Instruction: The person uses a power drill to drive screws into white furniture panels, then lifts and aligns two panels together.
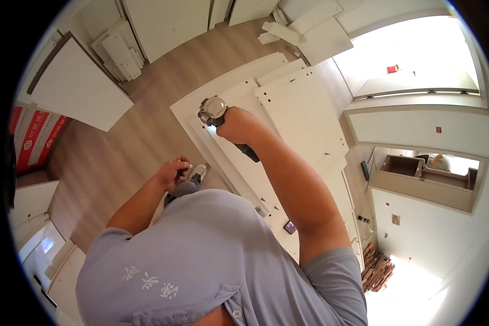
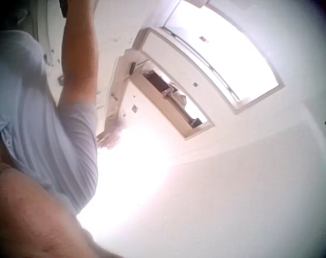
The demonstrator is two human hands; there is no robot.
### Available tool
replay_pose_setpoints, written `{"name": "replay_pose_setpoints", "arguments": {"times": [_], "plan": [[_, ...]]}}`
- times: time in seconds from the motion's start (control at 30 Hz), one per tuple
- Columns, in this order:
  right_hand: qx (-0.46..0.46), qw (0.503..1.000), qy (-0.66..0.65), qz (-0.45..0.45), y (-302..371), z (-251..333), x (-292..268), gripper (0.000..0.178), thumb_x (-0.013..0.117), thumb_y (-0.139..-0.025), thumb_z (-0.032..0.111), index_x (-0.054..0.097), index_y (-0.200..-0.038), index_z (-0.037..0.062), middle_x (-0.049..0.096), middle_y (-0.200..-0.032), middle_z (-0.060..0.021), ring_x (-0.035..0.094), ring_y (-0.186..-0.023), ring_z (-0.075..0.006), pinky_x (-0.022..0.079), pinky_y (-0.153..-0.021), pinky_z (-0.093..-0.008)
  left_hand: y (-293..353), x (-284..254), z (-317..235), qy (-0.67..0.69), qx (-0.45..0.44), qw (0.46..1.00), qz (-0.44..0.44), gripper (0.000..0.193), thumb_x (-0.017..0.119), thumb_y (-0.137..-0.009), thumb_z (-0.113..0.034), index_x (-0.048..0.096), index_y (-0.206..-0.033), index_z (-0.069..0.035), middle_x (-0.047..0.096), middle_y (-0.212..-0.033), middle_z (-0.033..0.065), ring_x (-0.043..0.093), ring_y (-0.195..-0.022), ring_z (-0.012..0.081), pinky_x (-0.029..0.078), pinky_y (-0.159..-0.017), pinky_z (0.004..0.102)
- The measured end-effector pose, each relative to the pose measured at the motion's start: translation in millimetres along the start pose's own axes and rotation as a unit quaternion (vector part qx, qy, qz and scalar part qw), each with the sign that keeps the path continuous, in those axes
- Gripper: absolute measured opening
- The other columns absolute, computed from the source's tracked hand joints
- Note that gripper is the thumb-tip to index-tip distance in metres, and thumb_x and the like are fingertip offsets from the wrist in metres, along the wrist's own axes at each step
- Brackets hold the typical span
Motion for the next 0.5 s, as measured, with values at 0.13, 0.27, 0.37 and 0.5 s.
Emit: {"name": "replay_pose_setpoints", "arguments": {"times": [0.13,0.27,0.37,0.5], "plan": [[-0.009,1.0,-0.02,0.002,-1,-6,-2,0.03,0.066,-0.075,0.022,0.073,-0.091,-0.0024,0.074,-0.091,-0.0231,0.072,-0.085,-0.0392,0.057,-0.078,-0.0463,-1,19,-13,0.051,-0.01,0.999,0.004,0.004,0.059,-0.098,-0.012,0.059,-0.102,-0.011,0.057,-0.085,0.002,0.052,-0.067,0.0114,0.04,-0.051,0.0251],[-0.029,0.998,0.039,-0.026,2,1,1,0.032,0.068,-0.075,0.024,0.073,-0.092,-0.0026,0.074,-0.089,-0.0227,0.072,-0.086,-0.0387,0.057,-0.078,-0.0459,-11,14,-16,0.031,0.0,0.999,-0.007,0.005,0.059,-0.1,-0.015,0.059,-0.103,-0.01,0.057,-0.086,0.0005,0.051,-0.067,0.0102,0.04,-0.052,0.0247],[-0.028,0.999,0.025,-0.021,8,3,1,0.034,0.069,-0.075,0.025,0.073,-0.094,-0.0026,0.073,-0.09,-0.0233,0.072,-0.087,-0.0393,0.057,-0.079,-0.0458,-20,14,-23,0.028,0.017,0.999,-0.003,0.009,0.06,-0.103,-0.02,0.06,-0.102,-0.011,0.056,-0.085,-0.0009,0.05,-0.067,0.0087,0.039,-0.052,0.024],[-0.049,0.997,-0.06,-0.029,21,-7,-3,0.036,0.073,-0.078,0.024,0.072,-0.101,-0.0029,0.074,-0.09,-0.0216,0.072,-0.084,-0.0362,0.057,-0.078,-0.0439,-29,18,-39,0.066,0.041,0.997,-0.003,0.016,0.063,-0.103,-0.026,0.06,-0.098,-0.012,0.055,-0.084,-0.0023,0.05,-0.068,0.0075,0.04,-0.052,0.0229]]}}
Point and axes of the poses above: each hand's wrist, its own y-axis away from the middle knuckle, its own x-axis out of the palm, z = x × y, the point moved 7 cm from there along -y, towards the middle knuckle
